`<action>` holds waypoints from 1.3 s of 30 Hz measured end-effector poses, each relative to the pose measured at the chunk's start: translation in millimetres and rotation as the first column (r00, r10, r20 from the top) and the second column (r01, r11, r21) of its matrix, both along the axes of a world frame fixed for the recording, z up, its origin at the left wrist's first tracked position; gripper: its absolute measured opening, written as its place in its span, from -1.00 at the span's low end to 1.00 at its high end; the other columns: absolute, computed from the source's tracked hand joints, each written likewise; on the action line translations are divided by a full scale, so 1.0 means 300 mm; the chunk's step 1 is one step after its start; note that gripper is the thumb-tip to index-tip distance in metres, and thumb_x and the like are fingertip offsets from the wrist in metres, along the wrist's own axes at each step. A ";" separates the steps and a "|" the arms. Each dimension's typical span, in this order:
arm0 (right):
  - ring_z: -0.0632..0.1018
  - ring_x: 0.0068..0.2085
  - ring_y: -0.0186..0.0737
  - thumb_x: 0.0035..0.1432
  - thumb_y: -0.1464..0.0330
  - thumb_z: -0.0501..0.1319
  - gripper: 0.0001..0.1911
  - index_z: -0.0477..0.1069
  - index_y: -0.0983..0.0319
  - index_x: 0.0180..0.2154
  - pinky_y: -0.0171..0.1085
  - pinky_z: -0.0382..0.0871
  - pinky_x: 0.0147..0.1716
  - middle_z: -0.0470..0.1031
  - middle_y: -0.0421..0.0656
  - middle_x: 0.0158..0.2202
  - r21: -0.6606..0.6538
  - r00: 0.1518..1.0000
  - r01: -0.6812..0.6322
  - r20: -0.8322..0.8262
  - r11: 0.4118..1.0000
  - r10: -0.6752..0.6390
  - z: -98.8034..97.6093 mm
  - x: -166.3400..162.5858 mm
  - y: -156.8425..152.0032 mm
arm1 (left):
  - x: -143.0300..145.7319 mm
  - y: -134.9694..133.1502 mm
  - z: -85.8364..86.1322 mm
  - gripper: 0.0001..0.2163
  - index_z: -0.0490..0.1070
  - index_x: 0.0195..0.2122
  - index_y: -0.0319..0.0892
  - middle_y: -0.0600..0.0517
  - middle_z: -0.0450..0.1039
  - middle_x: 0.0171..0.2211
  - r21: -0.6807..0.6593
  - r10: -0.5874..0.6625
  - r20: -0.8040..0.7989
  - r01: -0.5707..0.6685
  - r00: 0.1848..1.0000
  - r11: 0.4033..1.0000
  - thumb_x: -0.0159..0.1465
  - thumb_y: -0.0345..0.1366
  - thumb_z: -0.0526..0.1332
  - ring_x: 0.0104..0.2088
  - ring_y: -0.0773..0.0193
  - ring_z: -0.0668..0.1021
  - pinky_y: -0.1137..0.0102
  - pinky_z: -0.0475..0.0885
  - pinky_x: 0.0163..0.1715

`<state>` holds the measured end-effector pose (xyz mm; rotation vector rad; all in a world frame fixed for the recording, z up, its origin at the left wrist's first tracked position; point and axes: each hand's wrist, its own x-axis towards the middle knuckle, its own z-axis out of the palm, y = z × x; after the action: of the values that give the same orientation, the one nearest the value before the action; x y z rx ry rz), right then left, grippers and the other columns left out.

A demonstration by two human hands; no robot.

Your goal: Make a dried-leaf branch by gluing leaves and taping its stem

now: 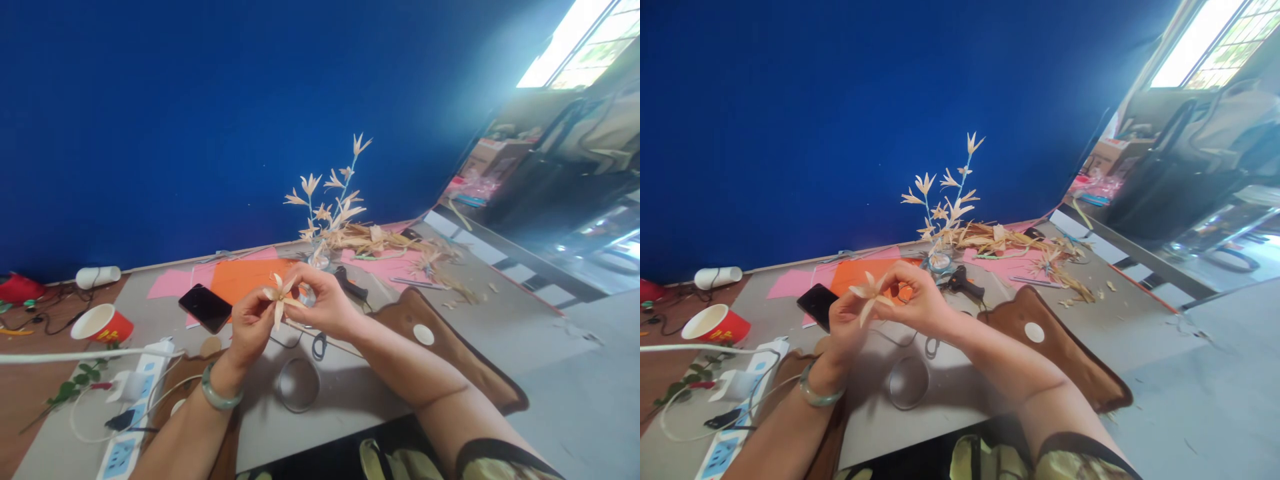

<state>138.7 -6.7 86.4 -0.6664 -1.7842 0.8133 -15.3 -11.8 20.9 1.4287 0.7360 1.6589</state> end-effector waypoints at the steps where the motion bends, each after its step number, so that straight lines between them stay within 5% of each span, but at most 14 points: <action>1: 0.39 -0.41 -0.34 0.02 0.35 0.34 -0.86 0.43 0.26 -0.38 -0.30 0.30 -0.39 0.43 -0.17 -0.40 -0.002 1.000 0.005 0.001 1.000 -0.005 0.001 0.000 -0.002 | -0.001 0.000 0.000 -0.92 0.48 -0.40 -0.21 0.05 0.45 -0.50 0.002 0.001 -0.003 -0.001 1.000 1.000 0.14 -0.33 0.34 -0.50 0.37 0.50 0.49 0.43 -0.46; 11: 0.42 -0.35 -0.31 0.01 0.37 0.33 -0.81 0.40 0.26 -0.30 -0.29 0.32 -0.34 0.46 -0.14 -0.34 -0.034 0.997 -0.050 -0.052 0.998 0.048 0.002 0.017 -0.004 | -0.009 0.002 -0.001 -0.96 0.53 -0.39 -0.20 -0.01 0.51 -0.41 0.041 0.011 0.000 -0.011 1.000 0.999 0.12 -0.40 0.34 -0.37 0.28 0.56 0.43 0.48 -0.34; 18: 0.41 -0.39 -0.30 0.06 0.09 0.30 -0.65 0.41 0.26 -0.35 -0.27 0.32 -0.36 0.44 -0.14 -0.40 -0.078 0.988 -0.088 -0.135 0.993 0.077 0.017 0.037 0.000 | -0.009 0.008 -0.020 -0.94 0.55 -0.38 -0.19 -0.03 0.52 -0.41 0.006 0.044 0.000 -0.044 0.999 0.999 0.11 -0.36 0.36 -0.37 0.27 0.55 0.40 0.47 -0.33; 28: 0.35 -0.49 -0.39 0.08 0.37 0.25 -0.79 0.34 0.27 -0.54 -0.33 0.23 -0.44 0.39 -0.22 -0.56 -0.140 0.997 0.081 0.009 0.987 -0.080 0.061 0.011 -0.031 | -0.004 0.004 -0.007 -0.97 0.56 -0.38 -0.17 -0.02 0.53 -0.42 0.083 0.044 -0.014 -0.043 0.999 0.996 0.15 -0.37 0.33 -0.37 0.28 0.53 0.38 0.46 -0.32; 39: 0.36 -0.48 -0.41 0.07 0.47 0.20 -0.83 0.32 0.27 -0.55 -0.36 0.24 -0.42 0.37 -0.26 -0.55 -0.239 0.992 0.077 -0.078 0.968 -0.098 0.016 -0.002 -0.019 | 0.017 -0.006 0.021 -0.91 0.48 -0.48 -0.21 0.11 0.39 -0.63 -0.089 0.000 0.083 0.008 0.997 0.996 0.15 -0.36 0.34 -0.64 0.45 0.41 0.53 0.35 -0.58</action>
<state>138.1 -12.4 91.3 -0.8448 -1.5795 0.9888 -10.1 -13.7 27.1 1.2909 0.7500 1.6514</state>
